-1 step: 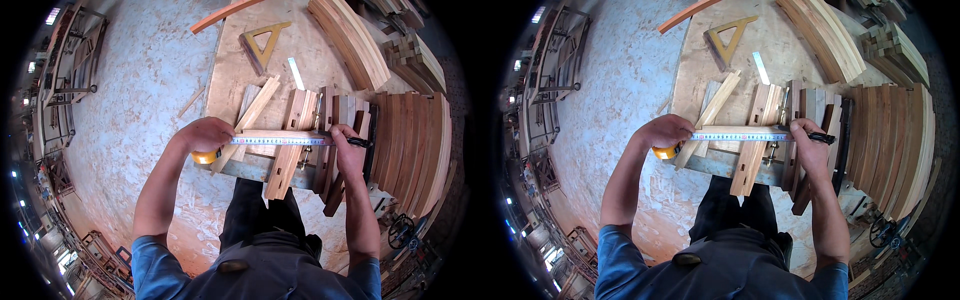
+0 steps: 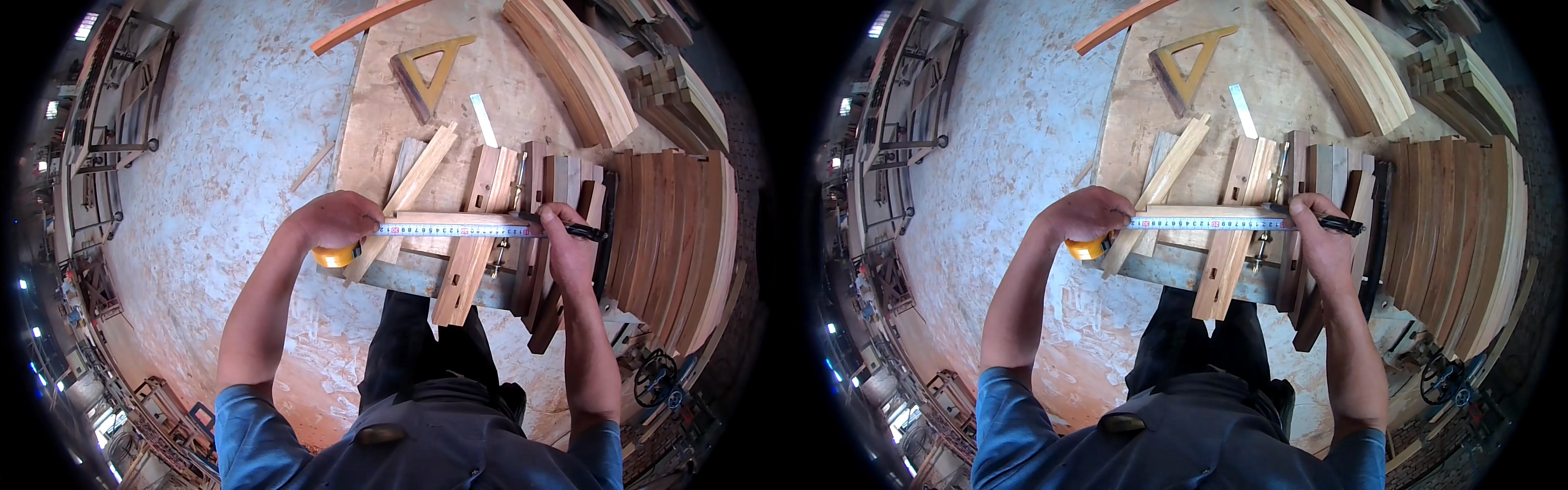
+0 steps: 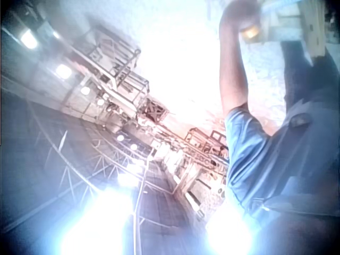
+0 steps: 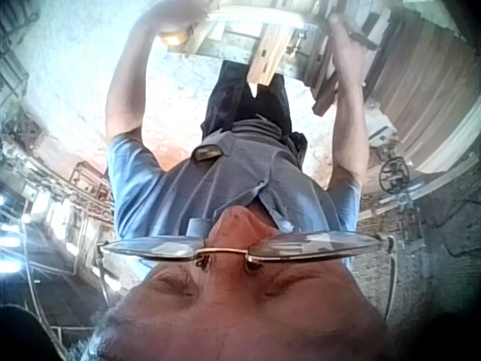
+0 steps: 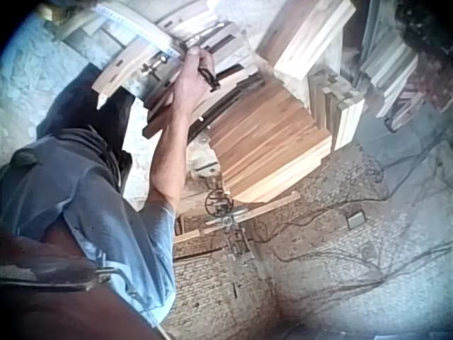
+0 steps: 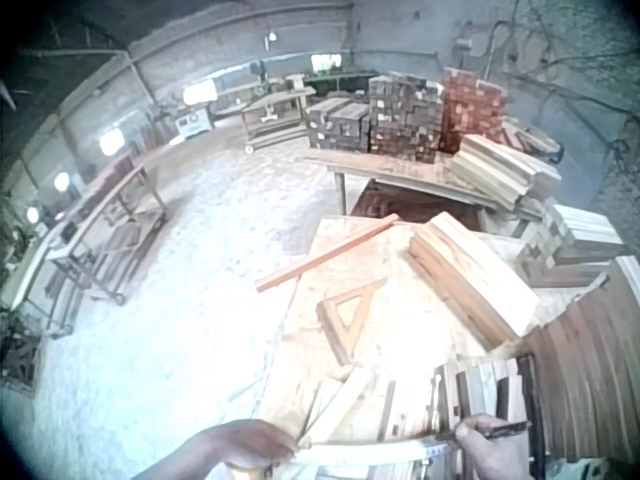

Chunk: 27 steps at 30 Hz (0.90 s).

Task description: The person measures and marks wooden pieces with a tape measure and marker, then uses a hammer to break a piece of wood. They subsequently use a table saw to cut a long wooden plank. The person handles various tools and wood pieces throughout the process.

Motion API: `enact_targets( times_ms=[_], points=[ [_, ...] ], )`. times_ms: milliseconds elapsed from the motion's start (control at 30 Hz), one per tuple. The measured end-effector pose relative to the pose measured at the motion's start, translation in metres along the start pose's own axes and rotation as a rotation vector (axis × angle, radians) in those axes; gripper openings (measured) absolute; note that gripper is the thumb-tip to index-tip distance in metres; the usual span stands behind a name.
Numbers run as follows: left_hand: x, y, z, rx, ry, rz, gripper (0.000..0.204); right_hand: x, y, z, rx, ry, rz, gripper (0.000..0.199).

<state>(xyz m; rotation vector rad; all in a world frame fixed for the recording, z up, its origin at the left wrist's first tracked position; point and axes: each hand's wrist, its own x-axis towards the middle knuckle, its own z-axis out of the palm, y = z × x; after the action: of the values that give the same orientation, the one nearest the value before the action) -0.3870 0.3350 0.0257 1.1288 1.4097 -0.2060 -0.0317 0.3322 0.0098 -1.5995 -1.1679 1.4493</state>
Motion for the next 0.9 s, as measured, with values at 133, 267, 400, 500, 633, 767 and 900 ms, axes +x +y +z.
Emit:
enact_targets(
  times_ms=[133, 267, 400, 500, 633, 767, 900],
  points=[
    [-0.001, 0.003, -0.001, 0.018, -0.009, -0.002, 0.018, 0.0, 0.001, 0.002, -0.001, -0.03, 0.003, 0.019],
    [0.0, 0.0, -0.001, 0.02, -0.005, 0.025, 0.018, 0.001, 0.002, 0.005, 0.008, -0.053, -0.011, 0.018],
    [-0.001, 0.002, -0.001, 0.027, -0.007, 0.028, 0.018, 0.001, 0.003, 0.008, 0.037, -0.042, -0.009, 0.016],
    [-0.001, 0.002, -0.001, 0.026, -0.017, 0.028, 0.018, 0.002, 0.003, 0.008, 0.038, -0.05, -0.009, 0.015],
    [0.0, -0.001, -0.002, 0.055, -0.043, 0.022, 0.024, 0.001, 0.001, 0.009, 0.008, -0.049, -0.001, 0.017],
    [-0.002, 0.002, -0.002, 0.074, -0.037, 0.023, 0.024, 0.0, -0.001, 0.011, 0.012, -0.044, -0.002, 0.019],
    [-0.002, 0.002, -0.002, 0.065, -0.035, 0.02, 0.024, 0.001, 0.001, 0.009, -0.01, -0.055, -0.02, 0.016]
  ],
)
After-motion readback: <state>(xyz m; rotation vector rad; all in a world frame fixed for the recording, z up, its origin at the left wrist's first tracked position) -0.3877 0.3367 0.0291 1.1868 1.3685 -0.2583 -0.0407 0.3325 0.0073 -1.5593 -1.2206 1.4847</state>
